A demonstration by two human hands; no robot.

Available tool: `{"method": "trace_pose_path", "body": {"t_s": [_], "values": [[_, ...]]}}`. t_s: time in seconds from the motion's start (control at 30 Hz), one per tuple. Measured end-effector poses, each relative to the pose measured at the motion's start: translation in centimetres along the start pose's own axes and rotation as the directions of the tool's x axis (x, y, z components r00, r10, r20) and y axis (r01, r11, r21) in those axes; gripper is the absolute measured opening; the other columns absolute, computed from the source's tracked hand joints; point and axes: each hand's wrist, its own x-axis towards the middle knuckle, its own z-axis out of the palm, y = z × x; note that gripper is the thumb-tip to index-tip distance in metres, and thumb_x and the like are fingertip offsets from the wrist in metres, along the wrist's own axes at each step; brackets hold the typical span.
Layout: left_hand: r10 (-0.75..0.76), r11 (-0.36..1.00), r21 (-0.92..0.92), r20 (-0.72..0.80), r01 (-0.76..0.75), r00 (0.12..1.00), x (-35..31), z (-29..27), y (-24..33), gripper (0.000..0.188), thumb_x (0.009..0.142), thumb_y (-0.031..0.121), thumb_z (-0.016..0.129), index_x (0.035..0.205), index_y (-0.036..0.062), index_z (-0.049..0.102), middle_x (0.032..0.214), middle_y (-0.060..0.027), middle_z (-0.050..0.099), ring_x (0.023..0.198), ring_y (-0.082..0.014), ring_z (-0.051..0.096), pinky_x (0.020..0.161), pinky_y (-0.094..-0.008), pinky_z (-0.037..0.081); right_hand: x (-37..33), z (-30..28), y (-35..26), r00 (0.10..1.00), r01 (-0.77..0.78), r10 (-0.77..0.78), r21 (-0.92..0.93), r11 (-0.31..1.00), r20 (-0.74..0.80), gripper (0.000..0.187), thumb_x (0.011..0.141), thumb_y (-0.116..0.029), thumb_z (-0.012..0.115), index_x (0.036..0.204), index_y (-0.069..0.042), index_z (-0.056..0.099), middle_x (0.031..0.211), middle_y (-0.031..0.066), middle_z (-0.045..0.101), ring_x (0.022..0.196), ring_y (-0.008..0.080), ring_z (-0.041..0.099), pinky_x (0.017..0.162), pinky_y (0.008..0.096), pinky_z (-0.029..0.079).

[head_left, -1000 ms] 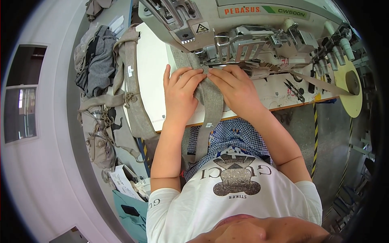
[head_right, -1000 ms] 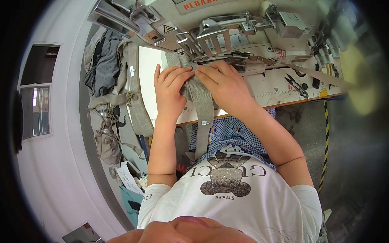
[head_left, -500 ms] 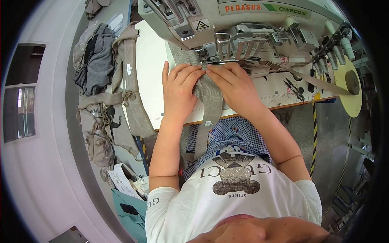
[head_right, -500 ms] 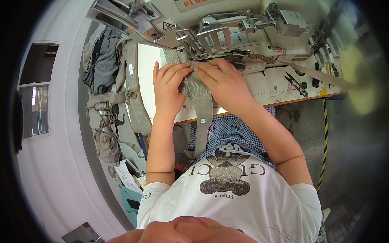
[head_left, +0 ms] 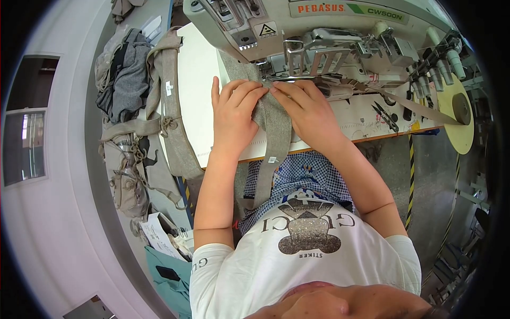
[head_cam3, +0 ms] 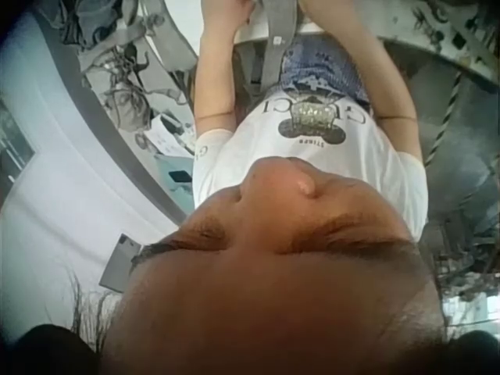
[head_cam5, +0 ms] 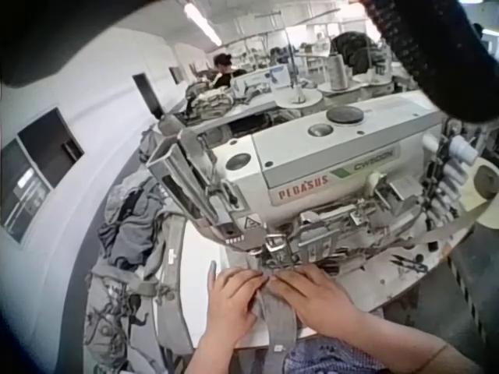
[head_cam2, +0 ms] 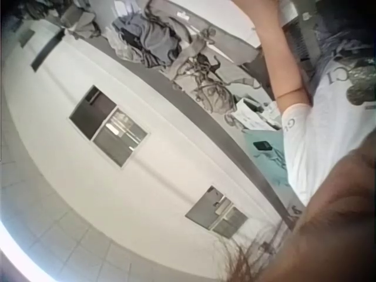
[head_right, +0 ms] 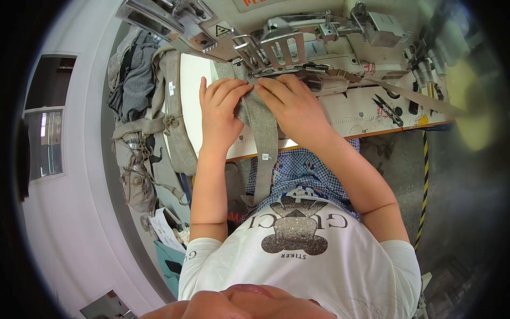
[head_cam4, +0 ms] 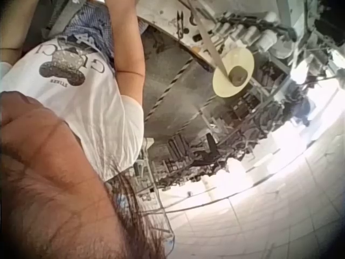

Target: Operating an industrial sewing machine to stitch fabric pieces together.

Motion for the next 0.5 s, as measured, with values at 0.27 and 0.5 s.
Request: {"method": "trace_pose_path", "body": {"t_s": [0.27,0.5], "values": [[0.016,1.0,0.02,0.017,-0.017,1.0,0.22,-0.34,-0.1,0.045,0.081,-0.004,0.07,0.12,0.0177,0.074,0.123,0.0034,0.071,0.127,-0.0245,0.062,0.128,-0.0636,0.024,-0.03,0.15,0.17,1.0,0.024,-0.025,-0.036,0.999,-0.014,0.047,0.082,-0.007,0.069,0.129,-0.003,0.072,0.134,0.0037,0.067,0.117,0.0258,0.062,0.099,0.0395,0.056],[0.01,0.999,0.043,0.028,-0.011,1.0,0.19,-0.53,0.2,0.046,0.081,-0.004,0.07,0.121,0.0181,0.074,0.124,0.0037,0.071,0.127,-0.0241,0.062,0.129,-0.0635,0.024,-0.09,0.23,0.2,1.0,0.011,-0.011,-0.004,1.0,-0.018,0.053,0.079,-0.001,0.07,0.132,-0.004,0.071,0.135,0.0048,0.067,0.116,0.0288,0.062,0.099,0.0409,0.057]]}}
